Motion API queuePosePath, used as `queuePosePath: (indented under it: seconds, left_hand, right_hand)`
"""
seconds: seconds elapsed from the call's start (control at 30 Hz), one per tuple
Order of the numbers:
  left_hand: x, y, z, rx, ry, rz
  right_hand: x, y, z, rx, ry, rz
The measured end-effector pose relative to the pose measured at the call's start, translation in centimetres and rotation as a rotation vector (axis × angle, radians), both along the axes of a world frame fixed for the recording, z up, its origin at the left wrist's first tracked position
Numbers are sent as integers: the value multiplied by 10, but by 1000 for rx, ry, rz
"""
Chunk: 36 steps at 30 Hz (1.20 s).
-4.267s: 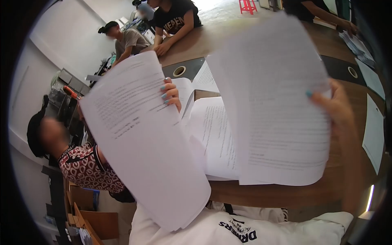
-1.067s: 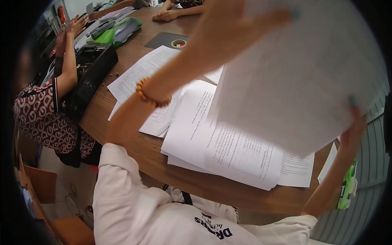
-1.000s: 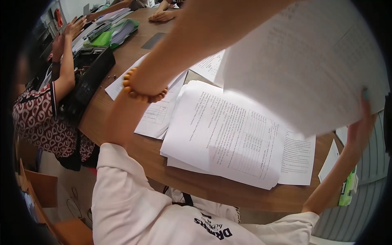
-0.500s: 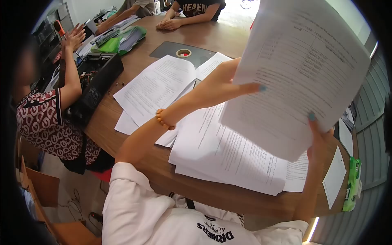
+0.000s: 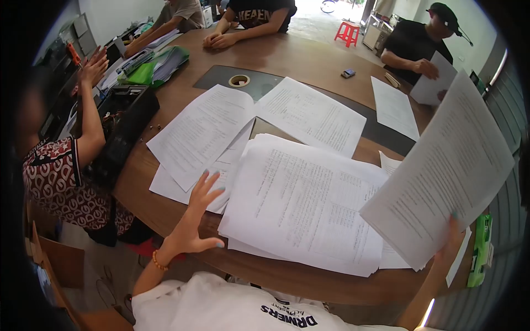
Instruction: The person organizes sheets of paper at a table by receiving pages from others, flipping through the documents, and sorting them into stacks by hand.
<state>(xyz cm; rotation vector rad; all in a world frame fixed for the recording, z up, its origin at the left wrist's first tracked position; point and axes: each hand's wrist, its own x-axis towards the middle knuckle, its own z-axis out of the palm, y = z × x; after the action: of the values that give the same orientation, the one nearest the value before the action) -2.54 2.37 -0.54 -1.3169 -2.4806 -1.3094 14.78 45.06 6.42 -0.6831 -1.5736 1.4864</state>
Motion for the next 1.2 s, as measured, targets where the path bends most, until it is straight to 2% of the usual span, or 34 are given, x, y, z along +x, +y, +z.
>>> queuePosePath:
  seconds: [0.07,0.27,0.33,0.4,0.47,0.57,0.67,0.77,0.83,0.9,0.93,1.0,1.13,1.2]
  left_hand:
    - [7,-4,0,5,47,41]
    - [-11,-20,3,181,9,248]
    - [-30,-26,14,-30,112,423]
    - [-89,-33,4,-84,177,367]
    - [-137,1,17,-103,460,320]
    - [-157,51,35,-188,509,221]
    - [-162,51,25,-275,431,204]
    - [-178,7,-4,-188,416,373]
    - [-188,-44,-28,-187,415,660]
    - [-179,-85,-35,-262,243,980]
    - [-174,-101,-42,-267,244,993]
    - [-158,-124,-55,-423,231,1347]
    - [-140,-134,-65,-483,171,1415]
    - [-151,-149,-78,-241,147,1259]
  right_hand:
    - [-1,17,-11,-27,44,149]
    - [-30,17,-22,-27,69,265]
    - [-36,14,-22,-23,60,275]
    - [-47,13,-20,-16,61,278]
    - [-57,9,-19,-15,-59,137]
    - [-58,16,-24,-33,-41,199]
    - [-39,19,-28,-27,-68,205]
    - [-25,14,-31,-66,-124,207]
    - [-16,28,-38,-132,-136,174]
    - [-10,34,-44,-137,-134,137]
    - [-10,38,-46,-147,-136,90]
    - [-7,51,-53,-162,-128,142]
    - [-12,59,-60,-187,-98,218]
    - [-15,59,-64,-197,-91,220]
